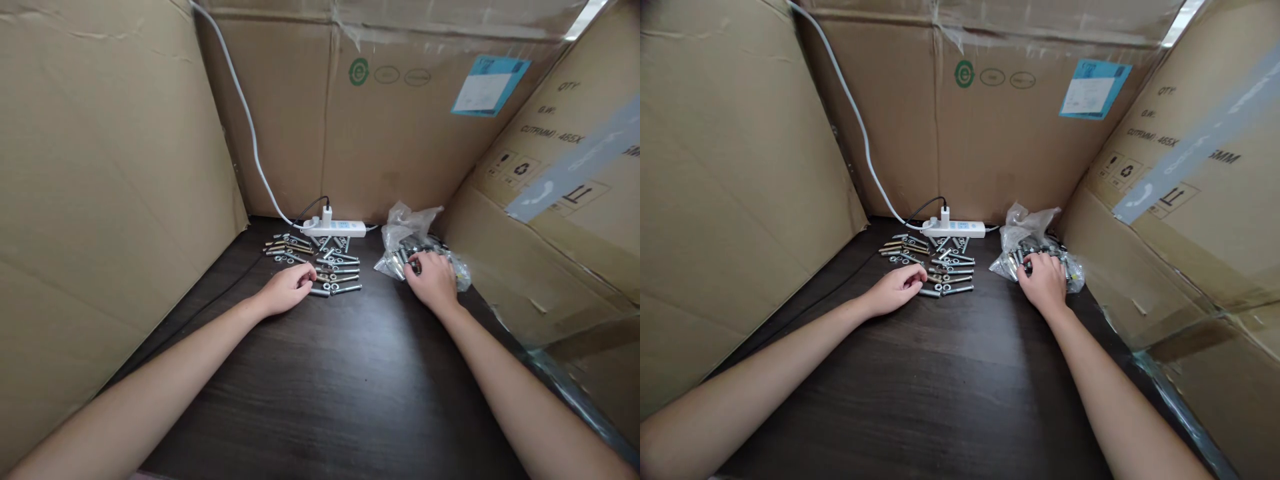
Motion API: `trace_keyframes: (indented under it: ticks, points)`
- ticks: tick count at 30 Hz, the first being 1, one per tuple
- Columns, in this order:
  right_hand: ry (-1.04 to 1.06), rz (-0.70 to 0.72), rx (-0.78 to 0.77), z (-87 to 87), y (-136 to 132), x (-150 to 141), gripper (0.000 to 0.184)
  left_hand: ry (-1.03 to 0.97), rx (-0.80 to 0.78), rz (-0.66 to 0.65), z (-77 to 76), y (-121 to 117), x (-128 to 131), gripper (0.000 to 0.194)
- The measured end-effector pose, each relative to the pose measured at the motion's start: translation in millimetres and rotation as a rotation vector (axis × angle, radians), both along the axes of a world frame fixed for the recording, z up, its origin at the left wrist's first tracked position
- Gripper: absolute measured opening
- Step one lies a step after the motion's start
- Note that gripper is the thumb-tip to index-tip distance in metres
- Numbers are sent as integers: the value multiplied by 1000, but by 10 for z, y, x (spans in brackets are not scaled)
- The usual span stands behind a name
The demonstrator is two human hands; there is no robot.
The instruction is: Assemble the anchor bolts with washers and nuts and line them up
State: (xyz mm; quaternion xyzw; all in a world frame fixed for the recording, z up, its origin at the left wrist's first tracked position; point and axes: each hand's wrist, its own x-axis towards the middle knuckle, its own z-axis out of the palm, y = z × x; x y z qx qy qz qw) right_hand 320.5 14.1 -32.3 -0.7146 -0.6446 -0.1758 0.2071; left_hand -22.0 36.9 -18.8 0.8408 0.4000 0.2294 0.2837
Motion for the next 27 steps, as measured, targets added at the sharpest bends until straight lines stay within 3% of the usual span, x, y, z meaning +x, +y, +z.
trace_keyframes:
  ticks: [4, 12, 23, 27]
  points:
    - [10, 85, -49, -3, -2, -43, 20, 11, 0, 9, -3, -6, 4, 12]
    - [9, 84, -31, 5, -19, -22, 29, 25, 10, 8, -7, -6, 10, 12]
    - [-63, -18, -34, 34, -13, -50, 21, 26, 17, -2, 3, -10, 3, 11]
    - [-38, -109, -74, 17, 15, -30, 25, 23, 11, -5, -1, -10, -3, 11]
